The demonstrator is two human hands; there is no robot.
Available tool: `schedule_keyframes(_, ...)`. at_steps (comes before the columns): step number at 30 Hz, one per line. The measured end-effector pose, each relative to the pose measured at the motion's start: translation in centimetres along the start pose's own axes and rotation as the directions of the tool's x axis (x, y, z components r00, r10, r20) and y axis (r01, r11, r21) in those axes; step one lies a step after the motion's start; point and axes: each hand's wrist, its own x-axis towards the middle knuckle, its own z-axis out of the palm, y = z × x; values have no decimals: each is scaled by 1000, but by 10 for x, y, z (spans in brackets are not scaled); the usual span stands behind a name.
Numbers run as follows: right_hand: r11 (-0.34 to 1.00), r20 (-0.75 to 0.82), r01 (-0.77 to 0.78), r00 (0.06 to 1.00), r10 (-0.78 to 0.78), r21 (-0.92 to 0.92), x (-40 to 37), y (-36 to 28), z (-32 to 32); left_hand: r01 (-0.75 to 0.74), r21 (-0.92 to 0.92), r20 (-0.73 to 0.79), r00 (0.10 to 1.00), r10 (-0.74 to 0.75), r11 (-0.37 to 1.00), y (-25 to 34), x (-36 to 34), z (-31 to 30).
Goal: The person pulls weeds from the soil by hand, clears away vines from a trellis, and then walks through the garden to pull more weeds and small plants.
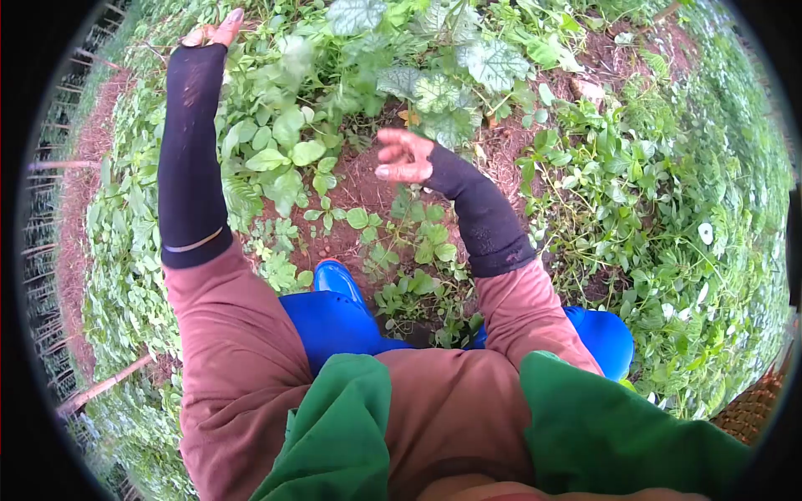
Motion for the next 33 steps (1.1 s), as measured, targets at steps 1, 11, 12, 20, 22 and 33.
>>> schedule_keyframes(1, 998, -105, 41, 993, -45, -40, -5, -65, 9, 37, -146, 42, 999, -31, 989, 40, -17, -5)
schedule_keyframes(11, 282, 83, 494, 595, -799, -823, -61, -194, -66, 629, -602, 773, 613, 161, 493, 244, -89, 105)
schedule_keyframes(12, 700, -90, 694, 697, -712, -165, -60, -175, -83, 635, -565, 820, 500, 277, 528, 240, -78, 119)
schedule_keyframes(20, -87, -568, -689, 657, -496, -720, -449, -193, -207, 337, -111, 982, 185, 50, 935, 206, -91, 172)
schedule_keyframes(22, 420, -877, -772, 392, -276, -477, -556, -199, -268, 207, -74, 956, 294, 11, 976, 147, -107, 177)
schedule_keyframes(33, 352, -50, -83, 994, 102, -932, -236, -106, -108, 15, 220, 975, -3, -220, 975, -183, -238, 170)
